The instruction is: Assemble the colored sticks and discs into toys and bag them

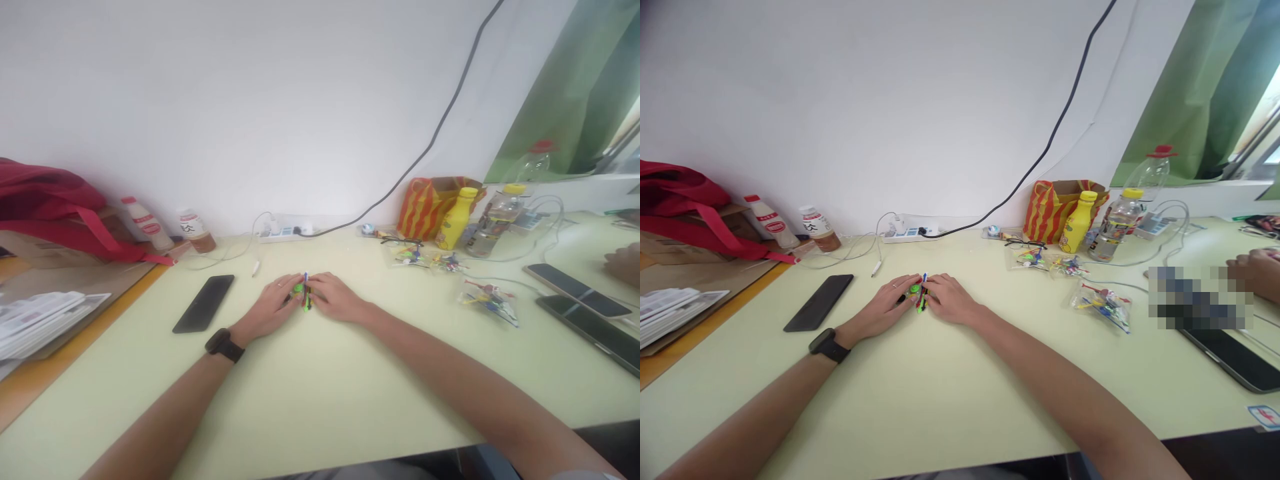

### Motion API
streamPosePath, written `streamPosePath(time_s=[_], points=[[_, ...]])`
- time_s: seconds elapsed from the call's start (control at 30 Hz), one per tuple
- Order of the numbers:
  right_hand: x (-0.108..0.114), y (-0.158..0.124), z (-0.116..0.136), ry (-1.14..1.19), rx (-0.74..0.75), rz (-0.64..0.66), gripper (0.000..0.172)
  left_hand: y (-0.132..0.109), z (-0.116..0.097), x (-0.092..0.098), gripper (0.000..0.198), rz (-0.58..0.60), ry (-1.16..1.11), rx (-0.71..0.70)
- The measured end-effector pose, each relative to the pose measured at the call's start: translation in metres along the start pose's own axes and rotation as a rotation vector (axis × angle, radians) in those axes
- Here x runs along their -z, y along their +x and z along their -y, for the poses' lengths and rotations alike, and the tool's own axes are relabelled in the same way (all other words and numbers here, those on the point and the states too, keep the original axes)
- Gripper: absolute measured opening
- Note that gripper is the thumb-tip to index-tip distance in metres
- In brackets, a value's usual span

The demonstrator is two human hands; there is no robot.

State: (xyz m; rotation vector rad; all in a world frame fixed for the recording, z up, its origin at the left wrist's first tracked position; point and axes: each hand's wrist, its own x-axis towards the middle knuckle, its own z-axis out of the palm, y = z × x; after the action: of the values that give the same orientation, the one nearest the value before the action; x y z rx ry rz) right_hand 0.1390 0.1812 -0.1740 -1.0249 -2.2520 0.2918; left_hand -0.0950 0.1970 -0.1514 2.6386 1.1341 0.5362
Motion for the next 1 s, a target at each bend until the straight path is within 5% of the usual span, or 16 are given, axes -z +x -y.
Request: streamPosePath(time_s=[0.2, 0.3, 0.47, 0.6, 0.7, 0.83, 1.0], points=[[0.004, 0.001, 0.002, -0.004, -0.006, -0.062, 0.029, -0.001, 0.001, -0.001, 0.056, -0.028, -0.010, 0.004], [0.019, 0.007, -0.010, -0.115, -0.130, -0.089, 0.025, -0.002, 0.000, -0.001, 0.058, -0.035, -0.015, 0.015], [0.089, 0.008, -0.056, -0.382, -0.565, -0.092, 0.021, -0.002, -0.003, 0.000, 0.055, -0.113, -0.070, 0.133], [0.152, -0.020, -0.099, -0.523, -0.900, -0.131, 0.031, 0.002, 0.002, -0.002, 0.057, -0.339, -0.180, 0.287], [0.176, -0.046, -0.121, -0.559, -1.089, -0.073, 0.040, 0.006, 0.011, -0.004, 0.058, -0.434, -0.221, 0.365], [0.183, -0.062, -0.135, -0.526, -1.147, 0.031, 0.046, 0.007, 0.016, -0.005, 0.053, -0.378, -0.174, 0.383], [0.187, -0.056, -0.132, -0.441, -1.086, 0.134, 0.053, 0.004, 0.007, -0.004, 0.048, -0.245, -0.094, 0.229]])
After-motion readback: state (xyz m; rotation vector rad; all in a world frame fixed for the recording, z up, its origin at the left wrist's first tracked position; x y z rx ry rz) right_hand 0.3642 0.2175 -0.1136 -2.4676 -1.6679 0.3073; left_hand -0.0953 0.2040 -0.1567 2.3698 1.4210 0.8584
